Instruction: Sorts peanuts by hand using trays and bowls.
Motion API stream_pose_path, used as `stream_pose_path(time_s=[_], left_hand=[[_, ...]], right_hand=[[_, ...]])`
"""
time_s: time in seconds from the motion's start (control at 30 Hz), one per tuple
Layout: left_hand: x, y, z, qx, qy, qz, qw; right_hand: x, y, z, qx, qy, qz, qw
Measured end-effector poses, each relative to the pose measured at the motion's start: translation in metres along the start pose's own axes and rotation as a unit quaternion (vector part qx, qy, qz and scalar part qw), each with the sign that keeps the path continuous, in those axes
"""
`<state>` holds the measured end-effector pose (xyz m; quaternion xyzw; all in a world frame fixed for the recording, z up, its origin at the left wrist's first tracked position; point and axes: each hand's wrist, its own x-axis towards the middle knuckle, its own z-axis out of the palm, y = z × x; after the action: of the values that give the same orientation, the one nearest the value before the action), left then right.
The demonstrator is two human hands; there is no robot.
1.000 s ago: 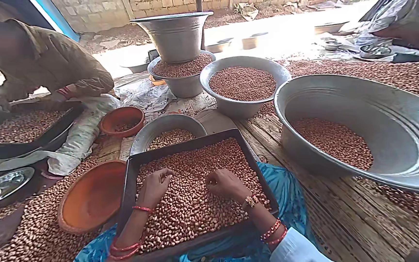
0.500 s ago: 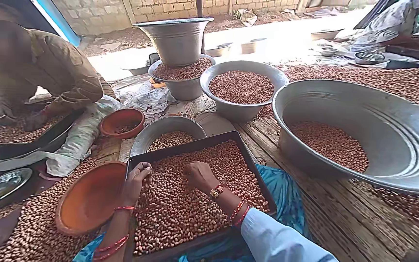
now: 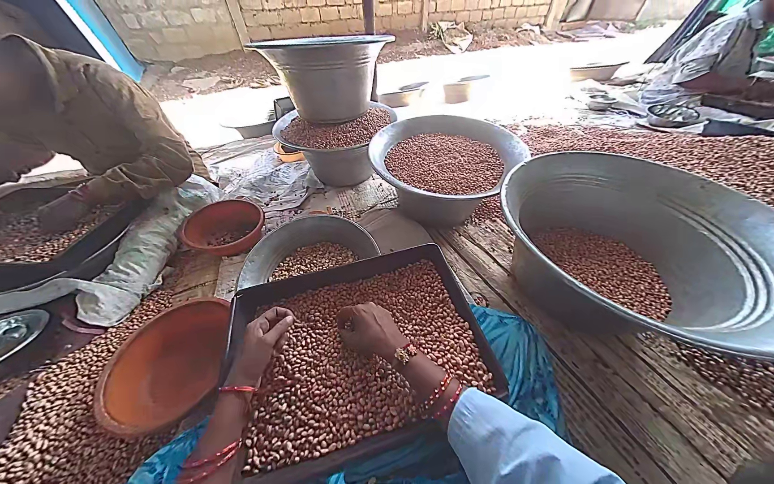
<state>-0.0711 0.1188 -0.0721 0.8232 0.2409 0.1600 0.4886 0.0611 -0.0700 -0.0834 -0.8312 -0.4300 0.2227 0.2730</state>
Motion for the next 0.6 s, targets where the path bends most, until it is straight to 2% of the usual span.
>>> stream_pose_path(time_s=[0.03,0.07,0.13,0.2,0.3,0.43,0.53,0.6], left_hand=[[-0.004,-0.004,-0.003,-0.077,-0.005,-0.003,0.997],[-0.011,-0.004,-0.006,-0.088,-0.016,-0.008,0.996],[-0.025,0.004,-0.009,0.062,-0.049,-0.009,0.997],[-0.037,0.013,0.001,0.213,-0.054,-0.011,0.976],[-0.044,0.014,0.018,0.354,-0.041,0.020,0.934],[-0.044,0.024,0.025,0.445,-0.074,-0.008,0.892],[-0.045,0.023,0.028,0.453,-0.074,-0.011,0.888],[-0.043,0.021,0.024,0.425,-0.071,-0.023,0.902]], right_hand=[[0.000,0.004,-0.002,0.044,0.002,-0.004,0.999],[0.001,0.008,-0.003,0.104,0.006,-0.010,0.994],[-0.002,0.008,-0.006,0.253,0.009,-0.001,0.968],[-0.005,-0.001,-0.009,0.336,0.009,0.019,0.942],[-0.006,-0.015,-0.009,0.230,-0.007,0.002,0.973],[-0.004,-0.033,0.004,0.024,-0.017,-0.054,0.998],[-0.001,-0.043,0.012,-0.044,-0.035,-0.044,0.997],[0.003,-0.044,0.018,-0.073,-0.032,-0.045,0.996]])
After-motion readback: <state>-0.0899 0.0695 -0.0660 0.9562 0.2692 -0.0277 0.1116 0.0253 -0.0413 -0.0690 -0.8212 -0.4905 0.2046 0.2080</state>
